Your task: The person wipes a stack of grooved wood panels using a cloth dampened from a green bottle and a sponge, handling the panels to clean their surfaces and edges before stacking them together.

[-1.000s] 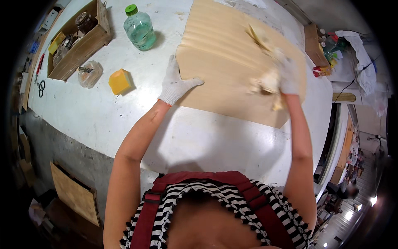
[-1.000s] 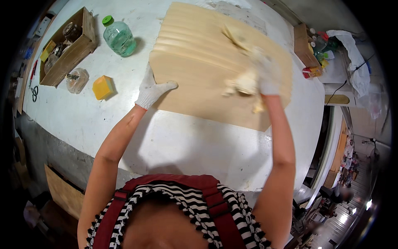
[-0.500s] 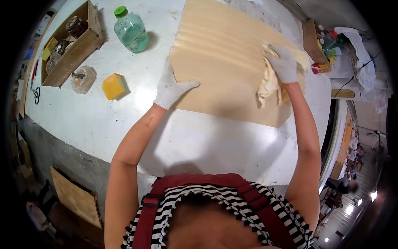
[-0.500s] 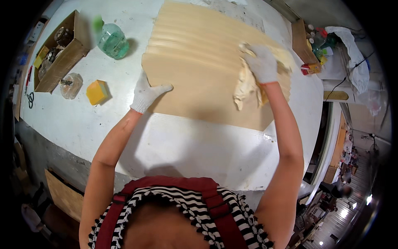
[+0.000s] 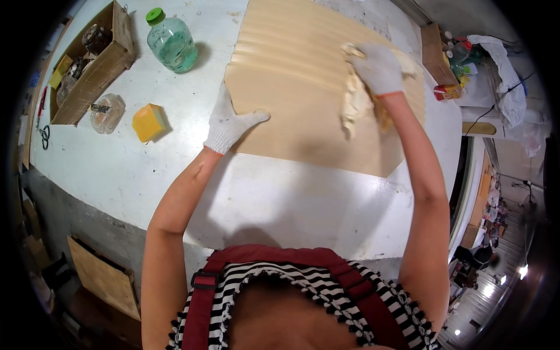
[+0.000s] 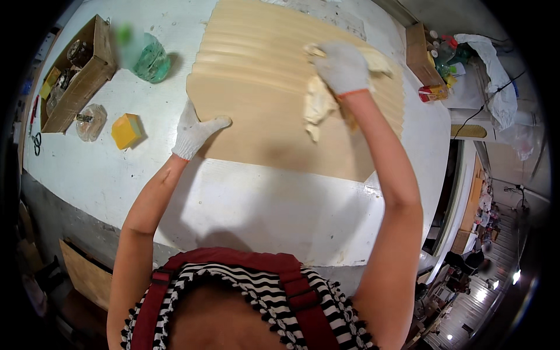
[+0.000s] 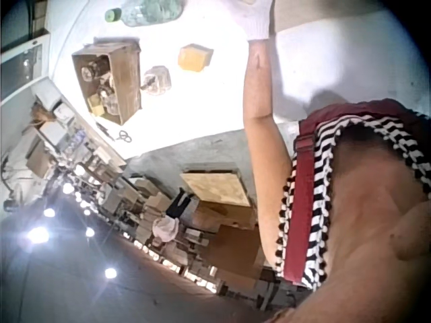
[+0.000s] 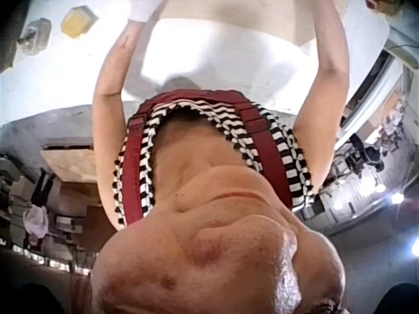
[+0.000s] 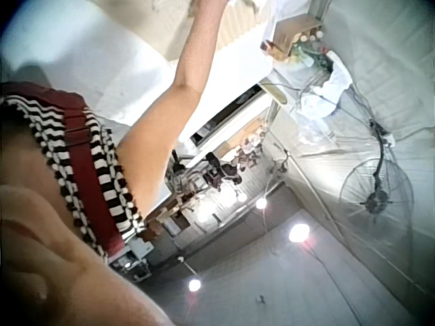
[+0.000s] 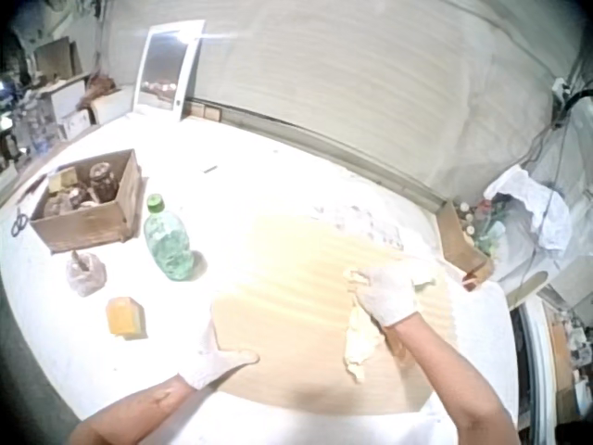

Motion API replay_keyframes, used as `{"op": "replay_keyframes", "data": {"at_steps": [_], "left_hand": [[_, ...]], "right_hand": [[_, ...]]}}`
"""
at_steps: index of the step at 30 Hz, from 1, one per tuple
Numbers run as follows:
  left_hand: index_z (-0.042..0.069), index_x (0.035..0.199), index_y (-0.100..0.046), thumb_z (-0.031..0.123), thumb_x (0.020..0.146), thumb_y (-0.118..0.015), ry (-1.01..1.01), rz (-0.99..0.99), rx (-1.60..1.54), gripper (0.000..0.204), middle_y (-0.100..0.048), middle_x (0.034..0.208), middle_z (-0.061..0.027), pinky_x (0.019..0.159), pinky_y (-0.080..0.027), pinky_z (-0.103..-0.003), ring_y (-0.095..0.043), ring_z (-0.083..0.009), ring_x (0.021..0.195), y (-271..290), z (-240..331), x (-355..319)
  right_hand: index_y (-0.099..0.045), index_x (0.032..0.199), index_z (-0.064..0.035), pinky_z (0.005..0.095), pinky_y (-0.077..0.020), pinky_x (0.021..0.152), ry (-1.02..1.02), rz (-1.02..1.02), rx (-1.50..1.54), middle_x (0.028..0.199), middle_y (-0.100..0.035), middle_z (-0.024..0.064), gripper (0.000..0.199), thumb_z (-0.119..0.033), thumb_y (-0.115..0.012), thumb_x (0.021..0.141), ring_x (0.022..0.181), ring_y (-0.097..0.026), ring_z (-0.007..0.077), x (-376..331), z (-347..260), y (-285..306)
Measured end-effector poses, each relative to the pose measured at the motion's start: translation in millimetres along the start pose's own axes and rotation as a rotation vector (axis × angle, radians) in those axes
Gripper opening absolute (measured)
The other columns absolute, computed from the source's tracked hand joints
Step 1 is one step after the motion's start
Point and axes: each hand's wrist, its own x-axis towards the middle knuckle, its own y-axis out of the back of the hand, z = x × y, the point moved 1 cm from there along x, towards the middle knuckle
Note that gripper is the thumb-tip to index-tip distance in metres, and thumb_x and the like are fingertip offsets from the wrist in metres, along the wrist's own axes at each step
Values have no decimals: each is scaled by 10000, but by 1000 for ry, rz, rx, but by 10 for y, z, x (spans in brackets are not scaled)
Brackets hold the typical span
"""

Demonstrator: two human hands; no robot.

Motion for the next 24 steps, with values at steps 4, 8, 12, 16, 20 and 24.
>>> {"op": "replay_keyframes", "data": {"at_steps": [4,8,12,16,20,24], "left_hand": [[13,1362,-399,241,648,-859,7,-12,23,879,-566,1225,-132,967,-465,-341,-567,-236,1125,24,-62,-6],[14,1364,-399,246,657,-854,9,-4,-23,872,-560,1237,-133,978,-458,-343,-557,-241,1142,35,-73,-48],[14,1358,-408,238,659,-855,-15,10,-6,859,-550,1260,-133,995,-445,-346,-538,-238,1172,14,-70,-83],[9,1354,-411,191,658,-857,-31,7,-70,846,-550,1265,-135,994,-450,-344,-541,-230,1170,-17,-187,-9],[5,1359,-400,166,657,-857,12,-21,-48,853,-556,1258,-140,980,-462,-338,-552,-232,1157,7,-94,-34],[4,1362,-390,160,669,-846,-19,-7,-101,845,-564,1255,-137,969,-469,-336,-558,-229,1150,-28,-66,-58]], "right_hand": [[-709,1007,-91,428,-486,772,32,-5,144,939,-673,176,387,-423,-623,828,906,-618,374,226,-471,11],[-704,993,-94,433,-486,767,-8,-32,145,922,-674,175,381,-424,-626,821,894,-618,380,-51,40,27],[-700,924,-106,466,-492,765,-136,-99,82,923,-689,159,315,-374,-580,812,887,-639,364,-151,254,100],[-696,993,-116,465,-490,771,-3,-46,-29,946,-682,170,355,-406,-605,810,891,-627,382,186,-222,-113],[-687,1039,-126,451,-487,822,5,-60,90,977,-679,155,364,-407,-585,832,929,-618,370,341,-691,-48],[-695,1010,-93,453,-478,834,59,160,103,979,-676,154,342,-367,-575,845,959,-612,353,-163,265,-213]]}}
